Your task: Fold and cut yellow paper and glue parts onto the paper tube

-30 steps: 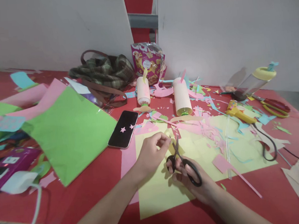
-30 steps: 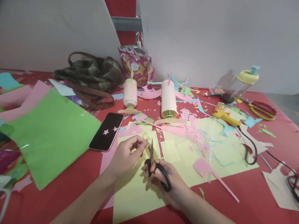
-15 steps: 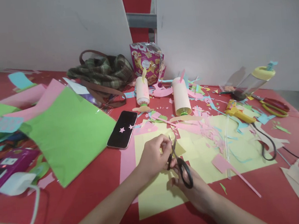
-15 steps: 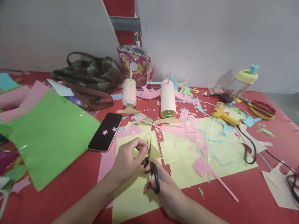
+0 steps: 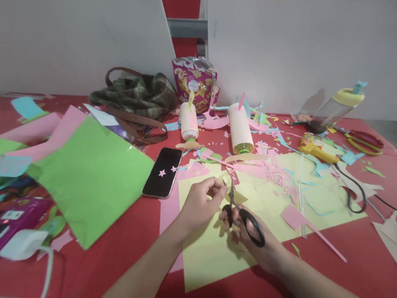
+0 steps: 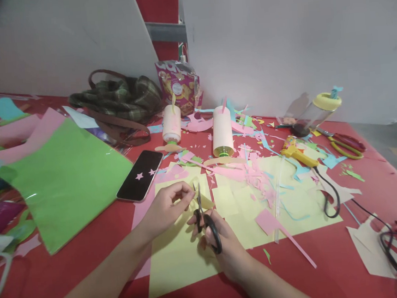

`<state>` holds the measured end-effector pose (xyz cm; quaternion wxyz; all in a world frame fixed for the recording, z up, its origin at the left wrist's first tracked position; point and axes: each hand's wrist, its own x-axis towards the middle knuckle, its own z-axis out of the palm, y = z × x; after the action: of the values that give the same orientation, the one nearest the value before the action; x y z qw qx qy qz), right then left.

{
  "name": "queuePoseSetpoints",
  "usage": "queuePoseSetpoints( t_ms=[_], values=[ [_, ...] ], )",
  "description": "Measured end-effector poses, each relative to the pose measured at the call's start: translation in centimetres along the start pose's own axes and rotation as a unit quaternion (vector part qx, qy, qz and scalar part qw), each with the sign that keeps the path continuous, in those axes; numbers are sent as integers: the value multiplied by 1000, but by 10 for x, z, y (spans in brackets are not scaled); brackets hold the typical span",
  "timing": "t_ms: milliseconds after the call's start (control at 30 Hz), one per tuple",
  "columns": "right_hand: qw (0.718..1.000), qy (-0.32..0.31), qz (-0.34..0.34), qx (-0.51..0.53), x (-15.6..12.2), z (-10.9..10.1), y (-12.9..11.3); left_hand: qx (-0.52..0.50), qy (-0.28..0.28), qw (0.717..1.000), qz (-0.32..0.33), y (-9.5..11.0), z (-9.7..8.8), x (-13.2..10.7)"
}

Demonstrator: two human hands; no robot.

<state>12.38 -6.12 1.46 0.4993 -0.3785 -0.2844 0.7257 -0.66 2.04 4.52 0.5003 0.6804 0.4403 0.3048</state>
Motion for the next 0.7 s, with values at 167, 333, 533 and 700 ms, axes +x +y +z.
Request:
queuePoseSetpoints(
  t_ms=[167,333,533,700],
  values=[
    [1000,-9,-4,-25,0,-3,0,-3,-19,1000,3,0,-2,0],
    [999,-9,-13,-49,1,-6,2,-3,-42,999,9,0,-5,1],
    [998,-22,-19,-57,1,-7,1,2,-49,999,11,-3,-7,2],
    [998,-5,-10,-61,1,-7,1,18,-57,998,2,-4,-9,3]
  ],
)
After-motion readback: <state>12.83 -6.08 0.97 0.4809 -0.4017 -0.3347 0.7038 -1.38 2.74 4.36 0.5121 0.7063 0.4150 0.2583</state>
